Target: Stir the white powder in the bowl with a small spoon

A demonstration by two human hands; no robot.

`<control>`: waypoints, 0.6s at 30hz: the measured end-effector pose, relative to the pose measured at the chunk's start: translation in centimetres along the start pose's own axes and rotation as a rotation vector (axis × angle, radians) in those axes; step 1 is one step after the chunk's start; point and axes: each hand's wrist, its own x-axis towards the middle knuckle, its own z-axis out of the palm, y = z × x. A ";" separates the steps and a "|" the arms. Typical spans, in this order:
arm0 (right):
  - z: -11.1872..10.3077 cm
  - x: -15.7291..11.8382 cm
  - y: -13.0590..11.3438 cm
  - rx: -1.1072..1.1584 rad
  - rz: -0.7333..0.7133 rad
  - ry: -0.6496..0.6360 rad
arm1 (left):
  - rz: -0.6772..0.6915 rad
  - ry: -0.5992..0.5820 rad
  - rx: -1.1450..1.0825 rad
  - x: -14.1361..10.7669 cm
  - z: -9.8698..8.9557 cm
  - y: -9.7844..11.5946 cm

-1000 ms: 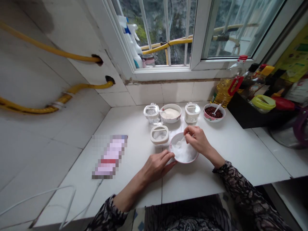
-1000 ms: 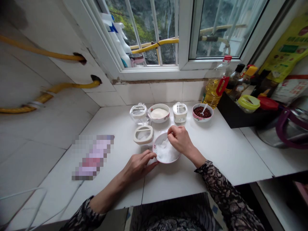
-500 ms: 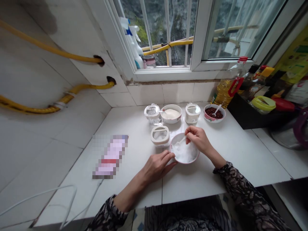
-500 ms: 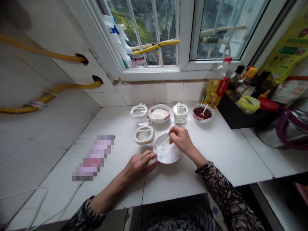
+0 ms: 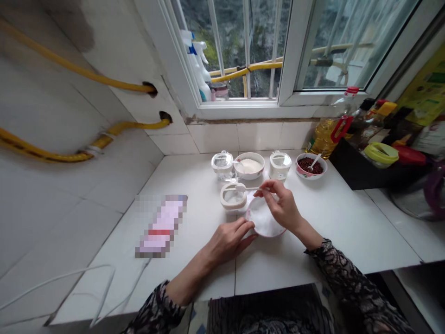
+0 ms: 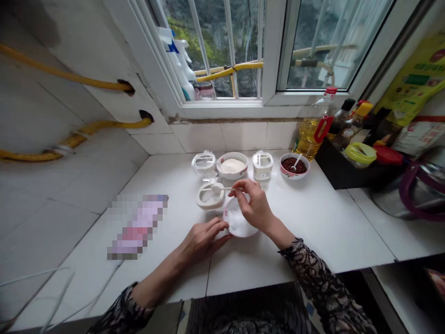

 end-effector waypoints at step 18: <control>-1.9 0.0 1.7 -0.392 0.029 -0.127 | 0.007 0.002 -0.026 0.1 -0.2 0.0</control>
